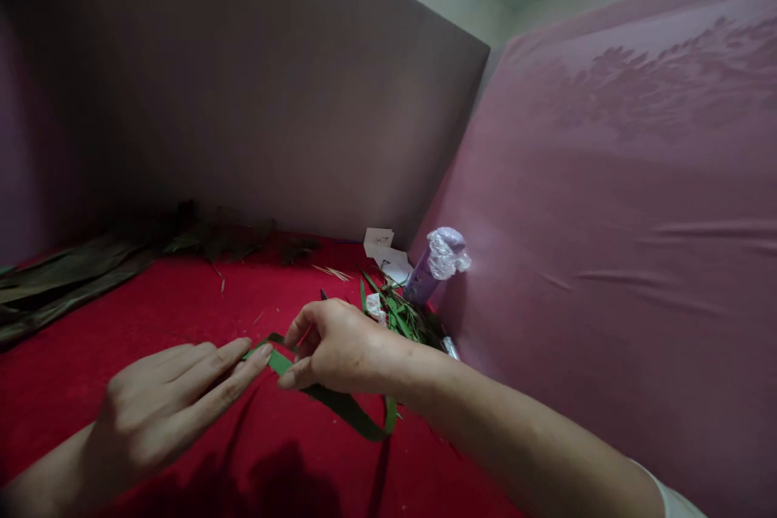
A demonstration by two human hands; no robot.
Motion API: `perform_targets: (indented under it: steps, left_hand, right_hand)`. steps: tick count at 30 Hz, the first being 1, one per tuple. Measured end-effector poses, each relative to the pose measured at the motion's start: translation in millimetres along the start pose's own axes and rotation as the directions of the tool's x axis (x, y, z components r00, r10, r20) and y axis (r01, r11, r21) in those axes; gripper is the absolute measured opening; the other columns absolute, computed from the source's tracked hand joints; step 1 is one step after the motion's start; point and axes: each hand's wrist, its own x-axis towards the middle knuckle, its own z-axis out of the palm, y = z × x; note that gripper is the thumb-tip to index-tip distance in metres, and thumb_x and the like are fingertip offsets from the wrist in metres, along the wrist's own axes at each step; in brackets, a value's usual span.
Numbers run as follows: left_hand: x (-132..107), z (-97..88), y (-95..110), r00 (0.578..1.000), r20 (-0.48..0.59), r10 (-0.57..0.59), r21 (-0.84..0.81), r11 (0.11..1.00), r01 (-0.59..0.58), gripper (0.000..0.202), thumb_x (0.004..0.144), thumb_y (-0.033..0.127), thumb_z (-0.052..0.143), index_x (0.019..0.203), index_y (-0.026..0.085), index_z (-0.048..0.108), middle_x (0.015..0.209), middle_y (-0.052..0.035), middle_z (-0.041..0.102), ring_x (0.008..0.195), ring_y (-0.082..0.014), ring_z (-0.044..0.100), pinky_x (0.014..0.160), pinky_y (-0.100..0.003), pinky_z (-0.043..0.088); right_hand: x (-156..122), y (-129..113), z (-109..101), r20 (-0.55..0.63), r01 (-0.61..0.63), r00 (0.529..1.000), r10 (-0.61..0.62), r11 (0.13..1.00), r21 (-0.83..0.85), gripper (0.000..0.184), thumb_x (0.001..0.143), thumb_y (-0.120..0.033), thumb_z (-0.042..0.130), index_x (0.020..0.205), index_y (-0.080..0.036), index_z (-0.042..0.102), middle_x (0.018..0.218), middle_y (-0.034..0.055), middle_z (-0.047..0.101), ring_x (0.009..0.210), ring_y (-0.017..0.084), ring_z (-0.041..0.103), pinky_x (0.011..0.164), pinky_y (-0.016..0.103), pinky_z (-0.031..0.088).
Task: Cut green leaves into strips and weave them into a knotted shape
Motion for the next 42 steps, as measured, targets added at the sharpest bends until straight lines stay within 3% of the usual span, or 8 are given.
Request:
perform_targets:
  steps: [10, 15, 18, 23, 29, 33, 37, 42]
  left_hand:
    - [-1.2, 0.4, -0.3, 1.0, -0.013, -0.013, -0.099, 0.995, 0.012, 0.032, 0.081, 0.006, 0.044, 0.107, 0.013, 0.06, 0.093, -0.0115, 0.071, 0.074, -0.0202, 0.064, 0.062, -0.033, 0.049]
    - [-3.8, -1.0, 0.6, 0.998, -0.025, -0.057, -0.17, 0.984, 0.052, 0.034, 0.08, 0.005, 0.046, 0.112, 0.012, 0.057, 0.096, -0.0109, 0.071, 0.078, -0.0198, 0.065, 0.064, -0.032, 0.051]
    - [-2.1, -4.6, 4.7, 0.991, -0.009, -0.131, -0.227, 0.966, 0.125, 0.04, 0.081, 0.003, 0.045, 0.119, 0.014, 0.052, 0.097, -0.0102, 0.071, 0.08, -0.02, 0.065, 0.066, -0.033, 0.05]
    - [-1.1, -10.7, 8.8, 0.982, 0.006, -0.187, -0.307, 0.934, 0.18, 0.051, 0.084, 0.005, 0.04, 0.132, 0.019, 0.038, 0.1, -0.0092, 0.07, 0.077, -0.0187, 0.064, 0.064, -0.031, 0.049]
    - [-6.9, -13.4, 11.1, 0.98, 0.065, -0.187, -0.333, 0.922, 0.198, 0.051, 0.086, 0.004, 0.034, 0.135, 0.02, 0.034, 0.105, -0.0077, 0.068, 0.079, -0.017, 0.063, 0.066, -0.03, 0.049]
    - [-8.4, -13.7, 13.0, 0.977, 0.086, -0.193, -0.362, 0.908, 0.211, 0.05, 0.087, 0.005, 0.033, 0.135, 0.021, 0.033, 0.107, -0.0067, 0.068, 0.08, -0.0156, 0.062, 0.066, -0.028, 0.047]
    - [-5.3, -14.4, 13.5, 0.976, 0.067, -0.207, -0.377, 0.901, 0.217, 0.049, 0.087, 0.007, 0.037, 0.134, 0.022, 0.035, 0.105, -0.0064, 0.068, 0.079, -0.0159, 0.061, 0.065, -0.028, 0.047]
    - [1.1, -17.2, 13.2, 0.973, 0.028, -0.23, -0.381, 0.897, 0.223, 0.047, 0.087, 0.008, 0.042, 0.131, 0.024, 0.041, 0.101, -0.0072, 0.07, 0.074, -0.0164, 0.061, 0.063, -0.029, 0.045]
  right_hand:
    - [2.7, -7.1, -11.5, 0.161, 0.02, 0.987, -0.004, 0.995, -0.099, 0.008, 0.065, -0.009, 0.065, 0.064, -0.015, 0.06, 0.049, -0.0061, 0.049, 0.045, 0.006, 0.041, 0.042, 0.018, 0.032]
    - [-4.8, -7.7, -13.9, 0.186, 0.133, 0.974, -0.129, 0.991, -0.007, 0.009, 0.073, -0.01, 0.058, 0.067, -0.017, 0.055, 0.054, -0.0069, 0.045, 0.046, 0.005, 0.036, 0.042, 0.017, 0.03]
    - [-11.3, -8.4, -14.1, 0.165, 0.272, 0.951, -0.261, 0.961, -0.048, 0.014, 0.074, -0.004, 0.055, 0.068, -0.017, 0.056, 0.057, -0.0063, 0.046, 0.051, 0.006, 0.039, 0.046, 0.017, 0.034]
    - [-21.1, -1.5, -4.7, -0.001, 0.552, 0.821, -0.571, 0.794, -0.254, 0.01, 0.082, -0.012, 0.054, 0.077, -0.018, 0.06, 0.072, -0.0011, 0.057, 0.065, 0.01, 0.051, 0.061, 0.022, 0.042]
    - [-21.1, 17.4, 11.6, -0.039, 0.664, 0.517, -0.855, 0.429, -0.613, 0.02, 0.081, -0.005, 0.044, 0.082, -0.016, 0.061, 0.079, 0.004, 0.062, 0.07, 0.014, 0.053, 0.069, 0.031, 0.04]
    - [-18.7, 26.9, 20.1, -0.092, 0.675, 0.371, -0.924, 0.336, -0.657, 0.017, 0.078, -0.006, 0.045, 0.084, -0.014, 0.059, 0.086, 0.0066, 0.064, 0.076, 0.017, 0.056, 0.068, 0.032, 0.04]
    - [-18.3, 31.8, 26.3, -0.116, 0.692, 0.342, -0.933, 0.333, -0.64, 0.017, 0.079, -0.007, 0.045, 0.087, -0.015, 0.057, 0.088, 0.008, 0.066, 0.079, 0.018, 0.057, 0.07, 0.034, 0.041]
    - [-19.7, 35.5, 32.9, -0.18, 0.723, 0.43, -0.885, 0.456, -0.518, 0.018, 0.081, -0.006, 0.043, 0.089, -0.016, 0.055, 0.078, 0.0062, 0.065, 0.072, 0.016, 0.057, 0.068, 0.033, 0.042]
